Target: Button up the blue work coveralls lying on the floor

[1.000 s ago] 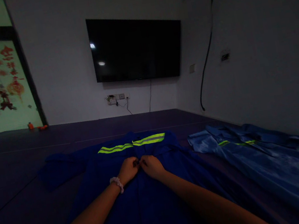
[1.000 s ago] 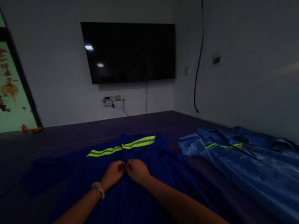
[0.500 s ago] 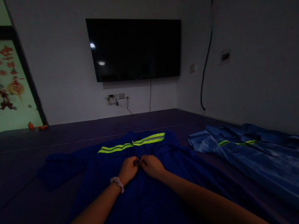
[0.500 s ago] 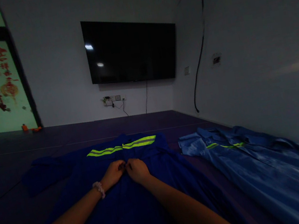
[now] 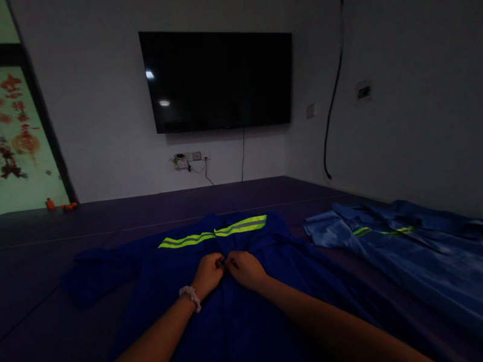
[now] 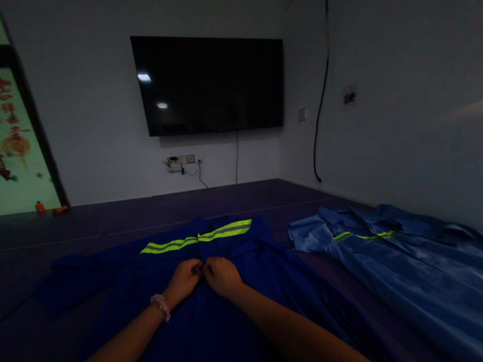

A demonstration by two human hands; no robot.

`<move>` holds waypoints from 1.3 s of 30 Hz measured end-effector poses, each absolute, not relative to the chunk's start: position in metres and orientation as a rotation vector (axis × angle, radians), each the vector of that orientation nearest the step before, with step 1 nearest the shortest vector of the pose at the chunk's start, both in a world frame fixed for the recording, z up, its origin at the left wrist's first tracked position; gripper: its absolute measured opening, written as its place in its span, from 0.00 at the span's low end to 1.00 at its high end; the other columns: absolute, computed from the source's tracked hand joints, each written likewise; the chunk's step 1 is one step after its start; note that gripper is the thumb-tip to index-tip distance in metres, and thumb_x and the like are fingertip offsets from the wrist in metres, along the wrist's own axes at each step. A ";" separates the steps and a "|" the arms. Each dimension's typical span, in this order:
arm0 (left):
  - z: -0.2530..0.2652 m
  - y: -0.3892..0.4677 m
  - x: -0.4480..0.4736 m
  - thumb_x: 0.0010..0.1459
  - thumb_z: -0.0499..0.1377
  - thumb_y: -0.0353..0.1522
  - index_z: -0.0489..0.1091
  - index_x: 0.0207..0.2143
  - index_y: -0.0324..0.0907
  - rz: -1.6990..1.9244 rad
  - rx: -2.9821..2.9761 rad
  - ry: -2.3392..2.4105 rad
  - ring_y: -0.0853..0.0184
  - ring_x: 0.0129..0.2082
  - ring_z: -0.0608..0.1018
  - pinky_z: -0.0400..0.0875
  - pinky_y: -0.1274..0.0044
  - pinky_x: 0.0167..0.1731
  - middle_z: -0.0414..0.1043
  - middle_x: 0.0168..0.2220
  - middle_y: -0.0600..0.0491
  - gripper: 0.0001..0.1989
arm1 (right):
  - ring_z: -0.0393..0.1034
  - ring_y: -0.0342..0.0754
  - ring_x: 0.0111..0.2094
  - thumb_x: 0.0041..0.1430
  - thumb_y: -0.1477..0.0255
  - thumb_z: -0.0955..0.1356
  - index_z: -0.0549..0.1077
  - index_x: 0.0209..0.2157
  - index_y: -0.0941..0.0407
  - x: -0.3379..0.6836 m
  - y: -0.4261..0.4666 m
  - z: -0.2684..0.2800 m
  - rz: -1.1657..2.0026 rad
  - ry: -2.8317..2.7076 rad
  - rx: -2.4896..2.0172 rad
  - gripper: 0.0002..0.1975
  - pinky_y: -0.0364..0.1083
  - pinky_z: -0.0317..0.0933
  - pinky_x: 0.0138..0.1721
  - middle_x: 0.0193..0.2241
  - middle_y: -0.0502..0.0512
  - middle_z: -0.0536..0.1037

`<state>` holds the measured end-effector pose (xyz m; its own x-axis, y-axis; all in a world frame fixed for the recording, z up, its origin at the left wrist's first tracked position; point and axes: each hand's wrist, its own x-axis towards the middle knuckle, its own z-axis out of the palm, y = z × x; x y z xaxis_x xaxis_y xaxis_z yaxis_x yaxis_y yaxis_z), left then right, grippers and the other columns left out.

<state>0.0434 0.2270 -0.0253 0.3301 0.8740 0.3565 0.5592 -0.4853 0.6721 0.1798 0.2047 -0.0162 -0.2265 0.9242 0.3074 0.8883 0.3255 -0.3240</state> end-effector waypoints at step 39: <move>-0.021 0.219 0.044 0.50 0.54 0.25 0.67 0.23 0.38 0.870 2.234 1.480 0.73 0.23 0.68 0.52 0.80 0.23 0.68 0.22 0.55 0.05 | 0.70 0.45 0.34 0.59 0.71 0.59 0.72 0.34 0.57 0.180 0.207 -0.018 0.118 -2.154 -1.579 0.11 0.40 0.52 0.29 0.33 0.55 0.77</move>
